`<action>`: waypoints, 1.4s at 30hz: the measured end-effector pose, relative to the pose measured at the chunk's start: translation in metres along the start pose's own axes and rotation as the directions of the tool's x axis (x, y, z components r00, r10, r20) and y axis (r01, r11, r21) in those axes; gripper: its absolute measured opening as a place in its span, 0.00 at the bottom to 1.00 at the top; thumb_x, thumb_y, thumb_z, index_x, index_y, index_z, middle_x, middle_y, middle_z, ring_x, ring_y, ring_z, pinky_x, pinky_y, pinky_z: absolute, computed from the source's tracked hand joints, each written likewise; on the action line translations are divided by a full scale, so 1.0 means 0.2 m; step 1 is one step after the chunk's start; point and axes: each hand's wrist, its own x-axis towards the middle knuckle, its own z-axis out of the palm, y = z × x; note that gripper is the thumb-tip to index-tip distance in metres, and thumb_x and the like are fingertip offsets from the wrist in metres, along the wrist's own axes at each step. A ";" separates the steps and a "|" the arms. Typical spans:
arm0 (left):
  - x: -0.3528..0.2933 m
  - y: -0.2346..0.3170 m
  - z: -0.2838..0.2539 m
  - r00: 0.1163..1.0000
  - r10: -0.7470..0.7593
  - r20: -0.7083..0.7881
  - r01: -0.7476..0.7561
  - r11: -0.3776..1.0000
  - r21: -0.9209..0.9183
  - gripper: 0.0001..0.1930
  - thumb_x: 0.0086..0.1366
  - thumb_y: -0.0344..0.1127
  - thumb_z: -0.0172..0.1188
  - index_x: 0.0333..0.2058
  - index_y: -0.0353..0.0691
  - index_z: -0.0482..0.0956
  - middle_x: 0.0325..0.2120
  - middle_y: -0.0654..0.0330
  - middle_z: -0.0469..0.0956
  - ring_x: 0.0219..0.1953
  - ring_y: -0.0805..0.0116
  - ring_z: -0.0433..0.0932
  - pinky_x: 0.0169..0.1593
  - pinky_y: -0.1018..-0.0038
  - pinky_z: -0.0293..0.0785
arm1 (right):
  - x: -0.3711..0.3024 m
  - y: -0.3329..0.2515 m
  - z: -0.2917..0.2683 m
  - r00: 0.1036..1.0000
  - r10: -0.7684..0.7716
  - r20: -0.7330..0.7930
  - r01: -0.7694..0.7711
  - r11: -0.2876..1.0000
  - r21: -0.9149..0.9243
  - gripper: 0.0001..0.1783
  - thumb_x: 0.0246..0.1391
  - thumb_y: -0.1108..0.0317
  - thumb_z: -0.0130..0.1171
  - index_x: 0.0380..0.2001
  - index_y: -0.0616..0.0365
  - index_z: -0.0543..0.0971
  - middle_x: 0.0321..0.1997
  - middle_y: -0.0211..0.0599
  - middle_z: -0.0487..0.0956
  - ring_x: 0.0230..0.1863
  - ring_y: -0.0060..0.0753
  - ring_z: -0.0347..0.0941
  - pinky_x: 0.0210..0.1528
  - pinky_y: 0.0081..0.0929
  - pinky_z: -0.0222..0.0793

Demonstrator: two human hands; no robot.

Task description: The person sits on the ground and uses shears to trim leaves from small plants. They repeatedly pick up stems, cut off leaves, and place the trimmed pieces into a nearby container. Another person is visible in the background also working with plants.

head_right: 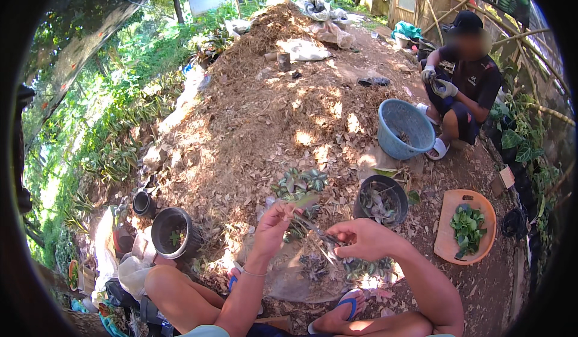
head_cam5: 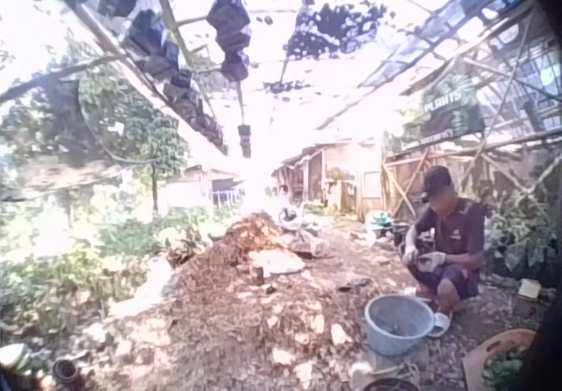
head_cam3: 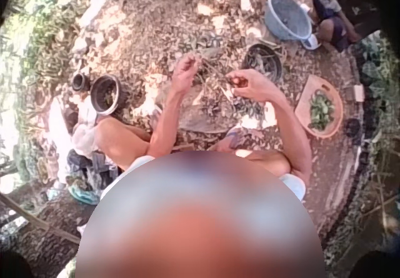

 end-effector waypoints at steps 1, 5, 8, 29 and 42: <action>0.00 0.01 0.00 1.000 0.022 -0.021 -0.020 0.996 0.085 0.03 0.71 0.26 0.59 0.41 0.40 0.78 0.44 0.60 0.80 0.55 0.66 0.76 0.67 0.63 0.63 | 0.00 0.02 0.00 1.000 0.001 0.006 -0.001 1.000 0.026 0.31 0.54 0.62 0.73 0.60 0.60 0.79 0.35 0.25 0.74 0.37 0.19 0.71 0.44 0.24 0.73; 0.00 0.05 0.02 0.995 0.064 -0.079 -0.029 0.923 0.383 0.12 0.72 0.23 0.58 0.52 0.36 0.78 0.46 0.58 0.82 0.49 0.70 0.79 0.58 0.71 0.72 | 0.00 0.07 0.01 0.996 0.063 -0.059 -0.056 0.992 0.115 0.30 0.55 0.66 0.72 0.60 0.62 0.78 0.34 0.24 0.74 0.36 0.17 0.71 0.40 0.23 0.71; 0.00 0.09 0.06 0.986 -0.035 -0.163 0.097 0.914 0.394 0.19 0.72 0.21 0.57 0.60 0.35 0.75 0.47 0.57 0.83 0.46 0.72 0.81 0.53 0.75 0.75 | -0.01 0.08 0.00 0.986 0.088 -0.144 -0.081 0.995 0.056 0.28 0.56 0.69 0.71 0.59 0.64 0.78 0.32 0.23 0.75 0.34 0.16 0.71 0.36 0.21 0.69; 0.02 0.13 0.08 0.974 -0.083 -0.209 0.163 0.901 0.402 0.33 0.66 0.16 0.58 0.69 0.37 0.65 0.55 0.49 0.79 0.53 0.59 0.85 0.55 0.70 0.81 | -0.01 0.18 -0.01 0.936 0.222 -0.275 -0.146 0.952 0.269 0.21 0.61 0.71 0.65 0.56 0.66 0.78 0.29 0.22 0.79 0.26 0.11 0.69 0.25 0.18 0.64; 0.03 0.08 0.05 0.966 0.211 -0.148 -0.017 0.625 0.780 0.31 0.63 0.16 0.61 0.64 0.41 0.72 0.46 0.55 0.83 0.46 0.66 0.86 0.50 0.71 0.85 | -0.01 0.33 -0.02 0.877 0.302 -0.374 -0.212 0.941 0.262 0.19 0.56 0.69 0.68 0.50 0.63 0.82 0.26 0.23 0.78 0.25 0.14 0.70 0.26 0.22 0.64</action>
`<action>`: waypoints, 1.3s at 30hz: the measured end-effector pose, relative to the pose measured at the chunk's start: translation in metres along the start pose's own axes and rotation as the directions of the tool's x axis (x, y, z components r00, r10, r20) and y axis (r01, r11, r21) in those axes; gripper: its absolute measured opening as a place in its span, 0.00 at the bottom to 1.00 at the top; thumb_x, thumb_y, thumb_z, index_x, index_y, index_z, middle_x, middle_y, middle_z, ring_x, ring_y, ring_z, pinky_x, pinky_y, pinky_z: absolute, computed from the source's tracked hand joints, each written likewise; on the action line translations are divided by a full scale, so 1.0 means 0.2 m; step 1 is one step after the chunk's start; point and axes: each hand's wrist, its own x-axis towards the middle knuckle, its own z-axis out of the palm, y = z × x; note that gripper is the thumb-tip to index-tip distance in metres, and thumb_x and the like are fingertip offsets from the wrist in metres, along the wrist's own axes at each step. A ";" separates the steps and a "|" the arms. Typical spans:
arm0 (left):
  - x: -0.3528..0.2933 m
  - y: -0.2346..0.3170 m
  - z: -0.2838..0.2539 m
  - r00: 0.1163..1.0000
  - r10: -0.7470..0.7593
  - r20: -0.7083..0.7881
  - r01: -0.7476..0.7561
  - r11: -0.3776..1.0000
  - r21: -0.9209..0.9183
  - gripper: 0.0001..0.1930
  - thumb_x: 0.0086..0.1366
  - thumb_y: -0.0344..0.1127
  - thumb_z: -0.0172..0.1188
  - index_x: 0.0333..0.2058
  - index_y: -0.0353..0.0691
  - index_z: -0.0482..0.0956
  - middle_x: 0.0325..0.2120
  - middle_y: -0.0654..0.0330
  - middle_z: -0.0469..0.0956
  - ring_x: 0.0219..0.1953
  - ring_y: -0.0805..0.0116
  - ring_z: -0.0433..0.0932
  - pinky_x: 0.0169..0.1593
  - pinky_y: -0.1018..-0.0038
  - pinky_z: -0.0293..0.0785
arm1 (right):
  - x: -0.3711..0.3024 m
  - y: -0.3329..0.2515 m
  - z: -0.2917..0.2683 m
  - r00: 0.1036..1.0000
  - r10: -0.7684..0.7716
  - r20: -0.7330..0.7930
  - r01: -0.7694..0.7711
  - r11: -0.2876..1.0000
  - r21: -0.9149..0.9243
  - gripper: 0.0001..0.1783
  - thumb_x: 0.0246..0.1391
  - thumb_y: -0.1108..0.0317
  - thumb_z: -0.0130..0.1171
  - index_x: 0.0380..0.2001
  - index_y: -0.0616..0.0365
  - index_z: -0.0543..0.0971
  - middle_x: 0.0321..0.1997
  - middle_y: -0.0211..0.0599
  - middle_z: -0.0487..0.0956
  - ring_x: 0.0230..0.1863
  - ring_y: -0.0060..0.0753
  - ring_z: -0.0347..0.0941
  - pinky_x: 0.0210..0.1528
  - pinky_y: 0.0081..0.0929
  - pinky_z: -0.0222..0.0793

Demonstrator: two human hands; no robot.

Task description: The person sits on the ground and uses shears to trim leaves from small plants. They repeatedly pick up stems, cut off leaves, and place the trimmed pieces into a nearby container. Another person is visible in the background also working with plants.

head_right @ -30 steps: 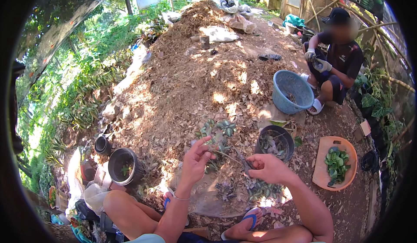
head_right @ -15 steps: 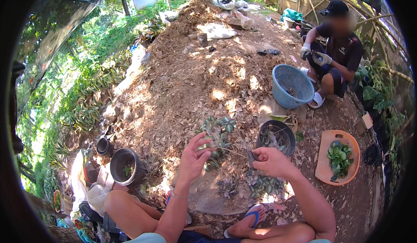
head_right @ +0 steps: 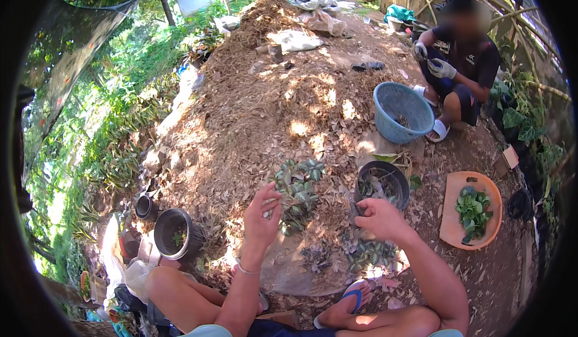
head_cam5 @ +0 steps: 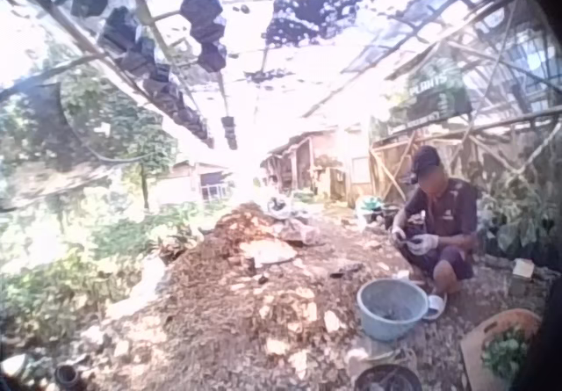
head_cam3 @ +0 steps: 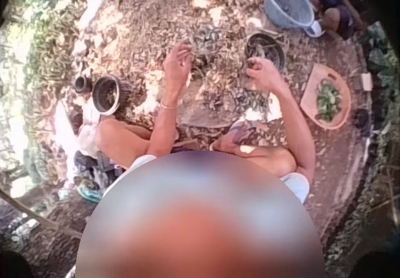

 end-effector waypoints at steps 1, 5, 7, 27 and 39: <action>0.00 -0.04 -0.01 0.999 0.034 -0.001 -0.034 0.999 0.004 0.31 0.63 0.16 0.62 0.64 0.41 0.72 0.47 0.56 0.82 0.46 0.67 0.85 0.49 0.71 0.85 | 0.02 0.03 0.00 1.000 0.015 -0.002 -0.015 1.000 0.003 0.19 0.55 0.68 0.68 0.50 0.63 0.83 0.25 0.24 0.78 0.25 0.15 0.70 0.27 0.23 0.64; 0.05 -0.34 -0.22 0.980 0.159 -0.118 -0.097 0.905 0.414 0.27 0.61 0.19 0.61 0.60 0.40 0.77 0.48 0.56 0.83 0.44 0.65 0.86 0.44 0.71 0.82 | 0.09 0.17 -0.05 0.981 -0.125 -0.151 0.117 0.991 -0.060 0.17 0.52 0.66 0.69 0.45 0.61 0.85 0.22 0.24 0.75 0.25 0.16 0.68 0.29 0.25 0.64; 0.05 -0.51 -0.44 0.913 -0.165 -0.372 0.328 0.839 0.433 0.23 0.60 0.24 0.61 0.56 0.38 0.80 0.51 0.51 0.82 0.47 0.58 0.84 0.48 0.68 0.78 | 0.15 0.24 -0.10 0.970 -0.120 -0.211 0.126 0.992 0.016 0.17 0.51 0.64 0.69 0.44 0.59 0.86 0.21 0.24 0.75 0.23 0.18 0.67 0.28 0.25 0.63; -0.20 -0.18 0.51 0.773 -0.082 0.629 0.067 0.997 0.047 0.24 0.63 0.30 0.68 0.59 0.41 0.78 0.49 0.53 0.81 0.46 0.62 0.83 0.48 0.68 0.80 | 0.64 0.79 -0.32 0.972 0.017 -0.236 -0.173 0.729 -0.662 0.21 0.49 0.71 0.66 0.48 0.46 0.81 0.50 0.45 0.84 0.55 0.52 0.80 0.54 0.50 0.74; -0.30 -0.21 0.51 0.750 -0.138 0.647 0.156 0.987 0.029 0.17 0.66 0.33 0.68 0.53 0.40 0.83 0.44 0.58 0.86 0.45 0.68 0.84 0.49 0.70 0.80 | 0.58 0.74 -0.41 0.924 -0.084 -0.374 -0.168 0.788 -0.592 0.21 0.46 0.73 0.67 0.47 0.45 0.82 0.44 0.42 0.85 0.50 0.48 0.82 0.51 0.41 0.76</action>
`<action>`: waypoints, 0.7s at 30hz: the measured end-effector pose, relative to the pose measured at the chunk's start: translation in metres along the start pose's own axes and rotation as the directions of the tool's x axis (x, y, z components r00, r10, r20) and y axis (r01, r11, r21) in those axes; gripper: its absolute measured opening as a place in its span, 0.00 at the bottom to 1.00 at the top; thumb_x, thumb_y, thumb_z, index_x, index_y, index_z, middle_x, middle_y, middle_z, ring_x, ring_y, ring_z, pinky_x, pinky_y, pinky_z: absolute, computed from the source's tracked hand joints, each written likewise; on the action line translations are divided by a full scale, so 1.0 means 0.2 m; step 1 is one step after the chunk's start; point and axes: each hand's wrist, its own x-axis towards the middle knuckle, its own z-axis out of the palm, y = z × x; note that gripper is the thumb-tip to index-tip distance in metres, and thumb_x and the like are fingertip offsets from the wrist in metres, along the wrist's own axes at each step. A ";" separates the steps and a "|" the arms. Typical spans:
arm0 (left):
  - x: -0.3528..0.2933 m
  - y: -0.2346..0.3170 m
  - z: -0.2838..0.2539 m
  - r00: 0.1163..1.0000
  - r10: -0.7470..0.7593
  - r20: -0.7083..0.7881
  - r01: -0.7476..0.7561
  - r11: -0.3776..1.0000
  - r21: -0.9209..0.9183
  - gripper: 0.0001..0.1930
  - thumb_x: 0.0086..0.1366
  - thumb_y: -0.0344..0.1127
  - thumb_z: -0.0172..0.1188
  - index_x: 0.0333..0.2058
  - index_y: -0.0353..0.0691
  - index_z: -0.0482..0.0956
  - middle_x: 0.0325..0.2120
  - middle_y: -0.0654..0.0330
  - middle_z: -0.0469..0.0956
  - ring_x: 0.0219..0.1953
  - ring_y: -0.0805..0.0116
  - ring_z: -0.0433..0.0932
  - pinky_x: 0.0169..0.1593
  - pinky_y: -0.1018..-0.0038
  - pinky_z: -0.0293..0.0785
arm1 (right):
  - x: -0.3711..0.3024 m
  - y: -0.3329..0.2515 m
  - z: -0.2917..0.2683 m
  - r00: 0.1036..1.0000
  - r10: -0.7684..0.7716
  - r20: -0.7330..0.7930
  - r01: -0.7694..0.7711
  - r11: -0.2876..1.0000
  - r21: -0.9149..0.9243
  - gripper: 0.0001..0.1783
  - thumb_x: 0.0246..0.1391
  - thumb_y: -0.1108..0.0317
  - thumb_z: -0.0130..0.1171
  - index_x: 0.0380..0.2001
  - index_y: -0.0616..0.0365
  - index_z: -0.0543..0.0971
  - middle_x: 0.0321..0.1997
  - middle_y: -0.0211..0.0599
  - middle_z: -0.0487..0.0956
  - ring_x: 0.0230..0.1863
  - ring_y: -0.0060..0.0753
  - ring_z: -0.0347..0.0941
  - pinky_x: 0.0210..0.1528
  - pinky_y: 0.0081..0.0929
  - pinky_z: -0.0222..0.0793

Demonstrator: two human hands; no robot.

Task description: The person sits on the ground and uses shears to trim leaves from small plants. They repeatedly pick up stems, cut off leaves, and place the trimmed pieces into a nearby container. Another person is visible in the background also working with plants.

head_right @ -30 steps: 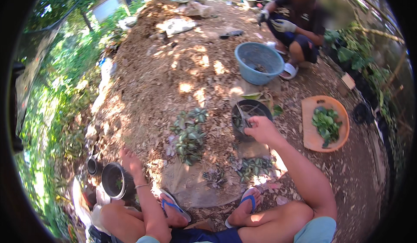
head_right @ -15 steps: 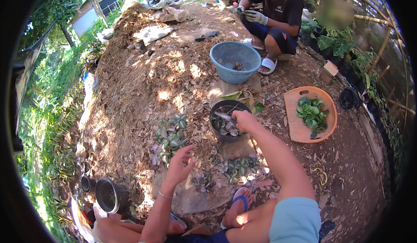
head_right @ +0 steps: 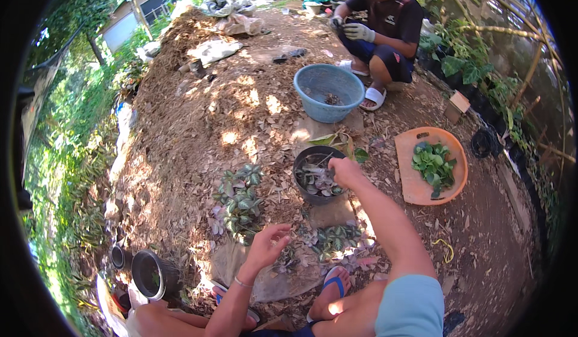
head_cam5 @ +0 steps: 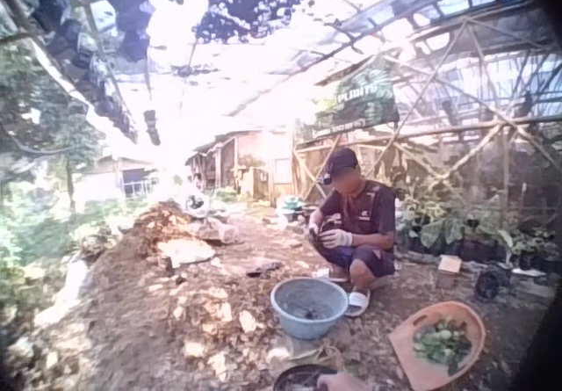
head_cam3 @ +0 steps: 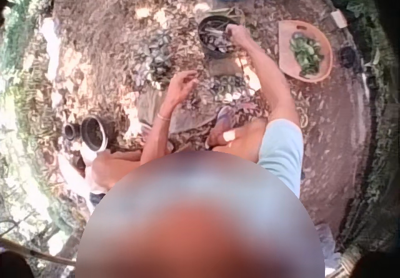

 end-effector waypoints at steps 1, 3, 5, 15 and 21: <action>0.00 -0.01 -0.01 0.999 -0.044 -0.018 0.044 0.998 -0.038 0.16 0.67 0.33 0.67 0.53 0.40 0.83 0.44 0.58 0.86 0.44 0.69 0.84 0.49 0.71 0.80 | 0.00 -0.02 -0.05 0.999 0.002 -0.055 -0.001 1.000 0.030 0.21 0.46 0.74 0.67 0.46 0.46 0.82 0.42 0.41 0.85 0.48 0.46 0.82 0.50 0.39 0.77; -0.01 -0.01 -0.02 0.992 -0.106 -0.062 0.097 0.987 -0.128 0.14 0.70 0.33 0.65 0.52 0.39 0.83 0.43 0.59 0.86 0.44 0.71 0.84 0.48 0.72 0.79 | -0.04 -0.09 -0.15 0.989 -0.070 -0.134 0.111 0.939 0.326 0.21 0.44 0.75 0.67 0.45 0.48 0.82 0.38 0.38 0.84 0.44 0.38 0.82 0.49 0.34 0.76; 0.00 0.00 -0.02 0.973 -0.219 -0.078 0.174 0.908 -0.380 0.14 0.74 0.37 0.61 0.52 0.38 0.82 0.43 0.59 0.86 0.43 0.71 0.83 0.47 0.73 0.79 | -0.07 -0.20 -0.22 0.976 -0.141 -0.165 0.210 0.807 0.551 0.21 0.42 0.77 0.68 0.44 0.51 0.82 0.36 0.35 0.83 0.41 0.31 0.81 0.48 0.29 0.75; 0.00 0.08 -0.14 0.938 -0.206 0.280 0.301 0.082 -0.950 0.16 0.79 0.42 0.53 0.55 0.37 0.73 0.48 0.52 0.81 0.45 0.66 0.83 0.51 0.67 0.84 | -0.52 -0.85 -0.24 0.611 -0.724 -0.320 0.790 0.578 0.203 0.18 0.39 0.77 0.68 0.38 0.47 0.85 0.40 0.34 0.84 0.51 0.39 0.80 0.57 0.39 0.71; -0.04 0.08 -0.18 0.943 -0.123 0.310 0.317 0.044 -0.947 0.15 0.77 0.34 0.57 0.57 0.36 0.72 0.51 0.52 0.80 0.48 0.65 0.84 0.54 0.70 0.85 | -0.57 -0.88 -0.23 0.554 -0.769 -0.319 0.833 0.516 0.201 0.21 0.39 0.76 0.69 0.41 0.44 0.85 0.41 0.27 0.84 0.56 0.38 0.78 0.57 0.41 0.70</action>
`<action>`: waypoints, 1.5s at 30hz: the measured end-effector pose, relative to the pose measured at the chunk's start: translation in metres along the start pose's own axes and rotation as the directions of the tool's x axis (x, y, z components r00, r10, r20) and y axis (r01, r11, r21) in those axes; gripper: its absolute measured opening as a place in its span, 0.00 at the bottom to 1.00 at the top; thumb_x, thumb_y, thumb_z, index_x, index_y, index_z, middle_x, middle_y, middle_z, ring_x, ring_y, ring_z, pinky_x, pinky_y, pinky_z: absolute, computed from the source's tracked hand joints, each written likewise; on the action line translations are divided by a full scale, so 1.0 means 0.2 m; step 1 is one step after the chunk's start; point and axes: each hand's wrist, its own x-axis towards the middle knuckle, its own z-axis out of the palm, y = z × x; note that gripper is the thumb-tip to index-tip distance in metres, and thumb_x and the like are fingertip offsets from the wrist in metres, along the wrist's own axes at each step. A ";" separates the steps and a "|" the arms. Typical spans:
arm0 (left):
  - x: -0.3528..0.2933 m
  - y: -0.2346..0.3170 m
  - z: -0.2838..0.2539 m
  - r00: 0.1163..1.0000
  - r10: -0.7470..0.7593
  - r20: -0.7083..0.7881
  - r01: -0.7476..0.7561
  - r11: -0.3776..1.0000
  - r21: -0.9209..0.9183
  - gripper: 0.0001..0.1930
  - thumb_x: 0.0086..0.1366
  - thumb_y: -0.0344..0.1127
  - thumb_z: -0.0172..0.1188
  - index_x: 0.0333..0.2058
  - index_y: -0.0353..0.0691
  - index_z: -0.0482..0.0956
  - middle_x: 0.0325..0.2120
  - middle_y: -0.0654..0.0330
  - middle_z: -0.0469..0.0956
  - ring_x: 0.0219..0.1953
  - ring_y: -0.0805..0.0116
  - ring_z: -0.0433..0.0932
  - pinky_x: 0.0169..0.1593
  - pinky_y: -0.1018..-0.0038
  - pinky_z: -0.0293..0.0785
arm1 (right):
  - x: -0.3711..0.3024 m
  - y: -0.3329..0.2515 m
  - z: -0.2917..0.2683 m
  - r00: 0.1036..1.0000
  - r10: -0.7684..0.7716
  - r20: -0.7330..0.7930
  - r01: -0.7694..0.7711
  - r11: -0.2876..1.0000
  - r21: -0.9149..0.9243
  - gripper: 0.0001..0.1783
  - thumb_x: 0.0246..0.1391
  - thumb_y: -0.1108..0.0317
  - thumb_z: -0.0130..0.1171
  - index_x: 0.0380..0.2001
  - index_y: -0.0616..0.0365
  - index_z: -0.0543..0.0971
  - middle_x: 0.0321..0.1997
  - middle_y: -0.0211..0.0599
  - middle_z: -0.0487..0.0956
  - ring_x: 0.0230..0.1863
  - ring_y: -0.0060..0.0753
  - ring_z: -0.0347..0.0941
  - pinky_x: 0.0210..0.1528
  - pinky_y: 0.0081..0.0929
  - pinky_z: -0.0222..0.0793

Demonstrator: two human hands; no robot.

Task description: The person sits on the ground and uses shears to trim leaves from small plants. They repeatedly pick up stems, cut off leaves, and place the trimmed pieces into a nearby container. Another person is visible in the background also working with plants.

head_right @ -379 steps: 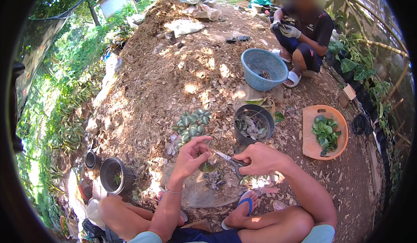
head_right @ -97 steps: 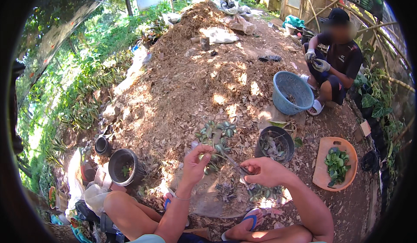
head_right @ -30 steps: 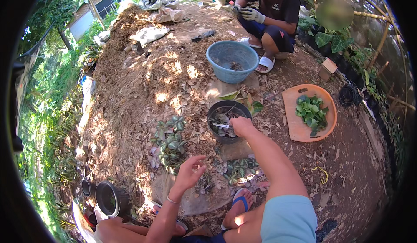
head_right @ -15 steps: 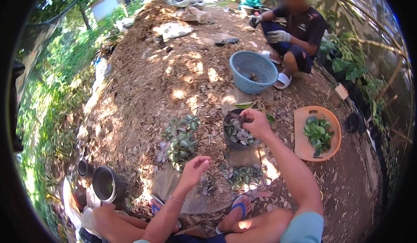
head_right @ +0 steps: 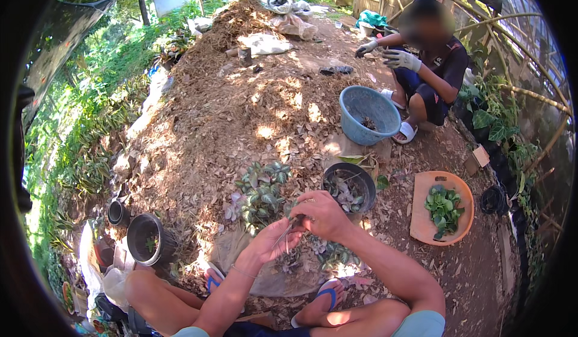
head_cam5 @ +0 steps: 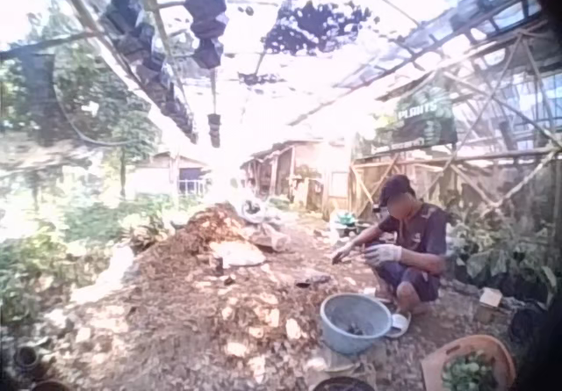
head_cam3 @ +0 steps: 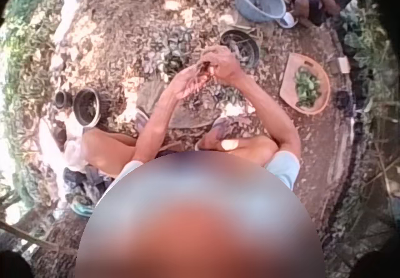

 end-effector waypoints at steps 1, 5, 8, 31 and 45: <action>-0.01 0.00 0.00 0.998 -0.013 -0.057 0.014 0.999 0.028 0.15 0.77 0.33 0.57 0.57 0.36 0.72 0.51 0.52 0.80 0.48 0.66 0.84 0.54 0.71 0.85 | -0.01 0.00 0.01 1.000 -0.031 0.002 0.031 0.999 -0.014 0.21 0.39 0.75 0.69 0.40 0.44 0.85 0.40 0.26 0.84 0.56 0.37 0.78 0.57 0.40 0.70; -0.03 0.00 0.01 0.999 -0.011 0.036 0.012 0.999 -0.032 0.16 0.75 0.30 0.57 0.59 0.36 0.71 0.49 0.54 0.80 0.48 0.66 0.84 0.54 0.72 0.85 | -0.02 -0.02 0.02 0.989 -0.143 0.023 0.144 0.986 -0.081 0.20 0.40 0.74 0.71 0.39 0.43 0.84 0.39 0.21 0.84 0.55 0.35 0.78 0.57 0.41 0.70; -0.05 0.03 0.00 0.997 -0.043 0.061 0.044 0.999 -0.030 0.18 0.74 0.28 0.58 0.59 0.37 0.70 0.48 0.56 0.80 0.47 0.67 0.84 0.53 0.72 0.85 | -0.02 -0.04 -0.01 0.978 -0.193 0.072 0.202 0.970 -0.135 0.20 0.39 0.73 0.72 0.39 0.43 0.84 0.38 0.20 0.84 0.56 0.35 0.77 0.58 0.41 0.70; -0.15 0.25 0.04 0.858 0.444 -0.258 -0.288 0.832 0.474 0.10 0.72 0.30 0.63 0.49 0.34 0.77 0.39 0.58 0.85 0.40 0.71 0.84 0.46 0.73 0.83 | -0.01 -0.04 -0.27 0.837 0.387 0.386 -0.439 0.897 0.054 0.32 0.45 0.61 0.73 0.57 0.55 0.83 0.32 0.40 0.85 0.35 0.36 0.82 0.42 0.33 0.77; -0.15 0.23 -0.01 0.830 0.552 -0.081 -0.404 0.695 0.594 0.11 0.72 0.28 0.62 0.51 0.37 0.82 0.44 0.62 0.84 0.43 0.73 0.82 0.49 0.74 0.79 | 0.08 -0.39 -0.46 0.866 0.361 0.347 -0.217 0.895 -0.390 0.22 0.49 0.58 0.63 0.48 0.50 0.84 0.28 0.39 0.82 0.38 0.49 0.81 0.43 0.49 0.75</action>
